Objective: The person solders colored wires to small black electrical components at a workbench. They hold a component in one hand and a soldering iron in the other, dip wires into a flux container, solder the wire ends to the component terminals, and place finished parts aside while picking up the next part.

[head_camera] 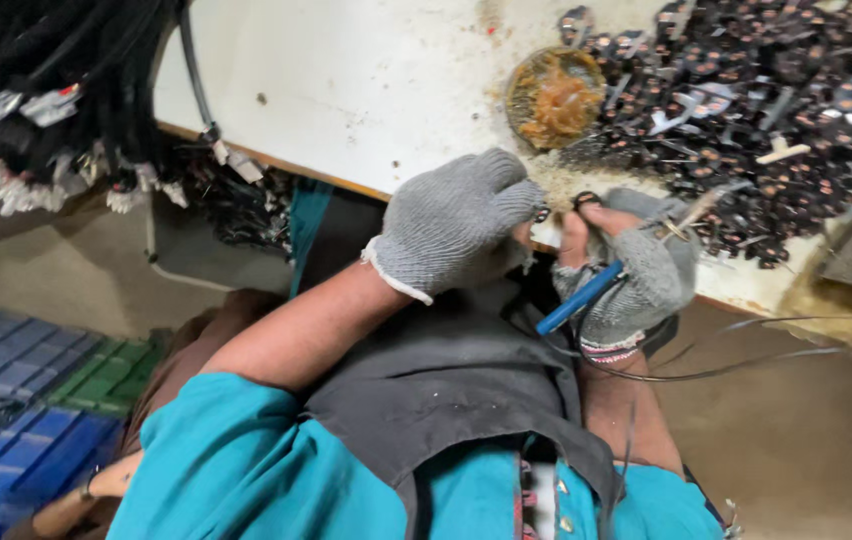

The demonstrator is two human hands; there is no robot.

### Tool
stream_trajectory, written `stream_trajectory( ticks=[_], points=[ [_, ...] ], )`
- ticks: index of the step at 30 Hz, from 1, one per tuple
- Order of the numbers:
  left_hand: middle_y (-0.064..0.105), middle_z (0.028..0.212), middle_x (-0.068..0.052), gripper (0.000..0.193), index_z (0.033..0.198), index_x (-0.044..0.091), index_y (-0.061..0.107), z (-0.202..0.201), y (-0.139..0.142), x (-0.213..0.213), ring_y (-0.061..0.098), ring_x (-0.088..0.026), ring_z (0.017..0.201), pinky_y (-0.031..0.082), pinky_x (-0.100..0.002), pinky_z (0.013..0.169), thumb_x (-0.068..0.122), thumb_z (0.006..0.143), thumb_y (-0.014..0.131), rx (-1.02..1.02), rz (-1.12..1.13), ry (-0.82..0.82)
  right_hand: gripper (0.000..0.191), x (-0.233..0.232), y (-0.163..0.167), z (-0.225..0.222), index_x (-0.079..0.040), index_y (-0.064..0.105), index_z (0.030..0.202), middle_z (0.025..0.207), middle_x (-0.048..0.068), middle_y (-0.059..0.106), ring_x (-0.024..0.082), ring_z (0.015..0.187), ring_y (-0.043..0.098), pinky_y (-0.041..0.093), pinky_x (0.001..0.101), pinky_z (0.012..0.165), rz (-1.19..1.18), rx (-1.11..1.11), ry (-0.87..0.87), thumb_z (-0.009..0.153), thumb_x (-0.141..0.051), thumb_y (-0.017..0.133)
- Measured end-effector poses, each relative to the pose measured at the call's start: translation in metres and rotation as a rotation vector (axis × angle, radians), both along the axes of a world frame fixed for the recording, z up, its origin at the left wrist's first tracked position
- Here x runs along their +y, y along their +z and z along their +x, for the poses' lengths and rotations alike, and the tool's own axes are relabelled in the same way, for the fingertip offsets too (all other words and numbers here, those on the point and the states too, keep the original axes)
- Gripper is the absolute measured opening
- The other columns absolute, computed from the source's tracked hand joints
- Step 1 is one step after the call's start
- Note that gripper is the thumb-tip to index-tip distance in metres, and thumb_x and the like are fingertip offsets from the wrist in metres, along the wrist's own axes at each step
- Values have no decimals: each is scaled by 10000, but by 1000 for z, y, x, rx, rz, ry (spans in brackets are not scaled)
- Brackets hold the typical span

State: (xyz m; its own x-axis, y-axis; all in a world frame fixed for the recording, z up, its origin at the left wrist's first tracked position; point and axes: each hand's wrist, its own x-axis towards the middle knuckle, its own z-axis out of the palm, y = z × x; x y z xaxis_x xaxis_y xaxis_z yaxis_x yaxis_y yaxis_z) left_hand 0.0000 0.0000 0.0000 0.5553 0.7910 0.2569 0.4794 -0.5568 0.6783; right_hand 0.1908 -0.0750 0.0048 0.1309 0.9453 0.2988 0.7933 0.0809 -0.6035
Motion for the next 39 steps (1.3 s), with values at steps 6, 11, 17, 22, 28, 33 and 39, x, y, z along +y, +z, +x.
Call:
stream_trajectory(
  ticks=[6, 11, 17, 22, 28, 33, 39],
  points=[
    [623, 930, -79, 138, 914, 141, 683, 45, 6, -4, 657, -299, 789, 517, -439, 641, 166, 798, 754, 7, 6, 42, 103, -11, 50, 32, 15, 743, 1067, 1044, 134, 761, 261, 1016, 751, 552, 342, 975, -88, 154, -64, 994, -58, 731],
    [641, 966, -86, 153, 934, 132, 694, 64, 12, -14, 669, -298, 826, 533, -429, 669, 166, 799, 756, 23, 2, 38, 101, -13, 72, 43, 11, 697, 1008, 1045, 120, 774, 236, 989, 771, 569, 325, 916, -187, 340, -70, 915, -26, 711],
    [649, 996, -90, 254, 959, 123, 689, 65, 17, -5, 672, -301, 862, 543, -422, 678, 211, 734, 769, 9, -21, -5, 182, 1, 55, 39, 9, 738, 1097, 1048, 144, 768, 248, 967, 767, 587, 329, 908, -150, 355, 21, 919, 38, 716],
    [657, 1037, -71, 222, 962, 146, 655, 63, 6, -26, 676, -294, 918, 554, -423, 732, 169, 783, 784, 73, -25, 20, 192, -17, 36, 32, -37, 761, 1096, 1008, 130, 774, 245, 925, 775, 600, 328, 858, -107, 276, -33, 932, 44, 704],
    [641, 997, -134, 378, 1216, 98, 656, 13, 61, -42, 658, -353, 901, 538, -424, 714, 128, 851, 749, 49, -296, -3, 256, -26, 34, 48, -52, 754, 1118, 1029, 140, 771, 284, 926, 764, 594, 336, 860, -67, 158, 92, 884, 30, 692],
    [656, 842, -99, 172, 973, 124, 715, -11, 76, -24, 666, -344, 785, 526, -432, 657, 235, 852, 767, 219, -360, -152, 200, -33, 40, 64, -81, 744, 1093, 1062, 110, 777, 247, 828, 746, 578, 292, 759, -68, 400, 0, 919, -26, 661],
    [659, 826, -57, 113, 963, 157, 750, 76, 221, 51, 624, -293, 692, 448, -438, 560, 226, 885, 794, 328, 397, 81, 273, -32, 57, 101, -121, 709, 1079, 1139, 90, 771, 283, 982, 707, 553, 346, 793, 71, 221, 26, 823, -38, 658]
  ],
)
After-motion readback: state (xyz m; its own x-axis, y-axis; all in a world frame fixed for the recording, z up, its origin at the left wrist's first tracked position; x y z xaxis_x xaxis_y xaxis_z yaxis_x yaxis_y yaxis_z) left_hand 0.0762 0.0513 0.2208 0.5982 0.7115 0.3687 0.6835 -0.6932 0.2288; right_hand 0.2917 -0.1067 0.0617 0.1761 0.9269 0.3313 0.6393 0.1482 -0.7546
